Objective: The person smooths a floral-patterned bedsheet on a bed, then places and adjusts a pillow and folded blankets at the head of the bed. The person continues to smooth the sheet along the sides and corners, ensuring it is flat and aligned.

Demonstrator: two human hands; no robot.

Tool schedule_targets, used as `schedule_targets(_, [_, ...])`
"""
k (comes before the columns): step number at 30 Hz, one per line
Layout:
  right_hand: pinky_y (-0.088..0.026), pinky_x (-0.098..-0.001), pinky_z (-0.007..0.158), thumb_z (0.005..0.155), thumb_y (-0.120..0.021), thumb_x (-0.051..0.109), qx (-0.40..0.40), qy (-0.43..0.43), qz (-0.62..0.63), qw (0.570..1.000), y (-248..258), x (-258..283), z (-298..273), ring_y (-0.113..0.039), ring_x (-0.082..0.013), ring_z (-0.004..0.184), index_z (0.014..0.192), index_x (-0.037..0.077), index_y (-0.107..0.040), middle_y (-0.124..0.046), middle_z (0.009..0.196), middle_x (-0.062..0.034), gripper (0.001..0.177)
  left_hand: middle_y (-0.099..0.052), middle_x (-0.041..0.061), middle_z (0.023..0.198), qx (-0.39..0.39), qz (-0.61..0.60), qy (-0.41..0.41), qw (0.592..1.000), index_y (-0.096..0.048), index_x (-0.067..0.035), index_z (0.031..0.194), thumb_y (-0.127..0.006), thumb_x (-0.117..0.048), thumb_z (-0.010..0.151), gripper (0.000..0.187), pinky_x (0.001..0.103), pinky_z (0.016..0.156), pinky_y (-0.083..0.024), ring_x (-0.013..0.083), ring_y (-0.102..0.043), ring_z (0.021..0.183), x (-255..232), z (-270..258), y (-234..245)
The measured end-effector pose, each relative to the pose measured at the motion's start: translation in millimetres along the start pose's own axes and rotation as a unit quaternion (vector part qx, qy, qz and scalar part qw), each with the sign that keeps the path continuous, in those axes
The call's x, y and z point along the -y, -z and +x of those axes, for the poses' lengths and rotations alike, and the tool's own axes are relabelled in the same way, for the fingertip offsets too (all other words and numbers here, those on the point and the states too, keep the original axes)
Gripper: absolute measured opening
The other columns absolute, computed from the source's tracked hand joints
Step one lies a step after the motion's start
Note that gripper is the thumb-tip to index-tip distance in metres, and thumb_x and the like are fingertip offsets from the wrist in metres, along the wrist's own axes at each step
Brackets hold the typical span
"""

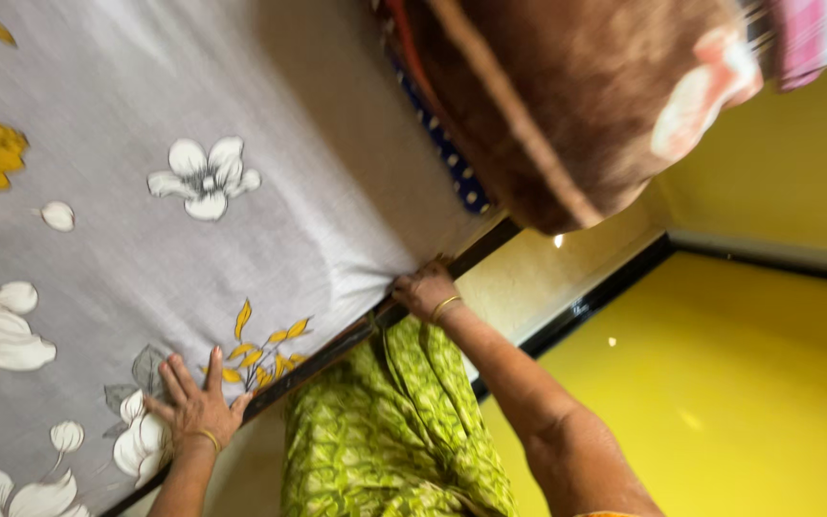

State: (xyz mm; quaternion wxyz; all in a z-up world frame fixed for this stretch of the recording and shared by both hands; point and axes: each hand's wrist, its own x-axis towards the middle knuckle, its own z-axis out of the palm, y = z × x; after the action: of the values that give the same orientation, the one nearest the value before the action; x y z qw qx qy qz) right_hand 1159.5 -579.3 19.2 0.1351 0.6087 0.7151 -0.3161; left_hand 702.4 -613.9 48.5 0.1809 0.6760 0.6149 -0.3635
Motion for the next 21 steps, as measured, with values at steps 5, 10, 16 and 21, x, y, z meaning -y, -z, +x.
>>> schedule_targets(5, [-0.053, -0.0467, 0.09, 0.107, -0.054, 0.043, 0.079, 0.006, 0.075, 0.994, 59.3, 17.0, -25.6, -0.07, -0.0309, 0.098, 0.133, 0.027, -0.065, -0.074, 0.105, -0.0111, 0.032, 0.016, 0.031, 0.167, 0.026, -0.192, 0.196, 0.961, 0.0, -0.036, 0.165, -0.08, -0.034, 0.066, 0.128, 0.072, 0.105, -0.022, 0.0484, 0.014, 0.153, -64.6, 4.7, 5.6])
schedule_targets(10, [-0.045, -0.05, 0.103, 0.089, -0.068, 0.03, -0.308, 0.146, -0.014, 0.94, 186.9, -7.4, -95.5, -0.06, -0.0277, 0.118, 0.121, 0.021, -0.068, -0.07, 0.116, -0.0042, 0.033, 0.0, 0.028, 0.169, -0.046, -0.421, 0.233, 0.876, -0.01, -0.029, 0.166, -0.079, -0.036, 0.069, 0.12, 0.073, 0.114, -0.026, 0.05, -0.003, 0.155, -195.7, 12.3, 78.6])
schedule_targets(16, [-0.035, -0.0619, 0.103, 0.081, -0.077, 0.047, -0.411, -0.132, -0.02, 0.902, 339.9, -141.4, -153.4, -0.034, -0.0451, 0.138, 0.146, 0.024, -0.044, -0.04, 0.15, -0.0126, 0.077, -0.018, 0.019, 0.167, -0.271, -0.479, -0.094, 0.829, -0.029, -0.029, 0.156, -0.076, -0.037, 0.082, 0.089, 0.078, 0.11, -0.028, 0.0444, -0.022, 0.151, -401.1, -22.4, 303.4])
schedule_targets(21, [-0.029, -0.0528, 0.116, 0.079, -0.073, 0.062, -0.21, -0.176, 0.098, 0.957, 331.2, -245.6, -129.9, -0.019, -0.0489, 0.146, 0.158, 0.03, -0.018, -0.012, 0.16, -0.0317, 0.102, 0.0, 0.011, 0.168, -0.214, -0.363, -0.244, 0.873, -0.021, -0.037, 0.157, -0.081, -0.042, 0.08, 0.098, 0.083, 0.11, -0.017, 0.0465, 0.005, 0.153, -490.5, -79.7, 458.6])
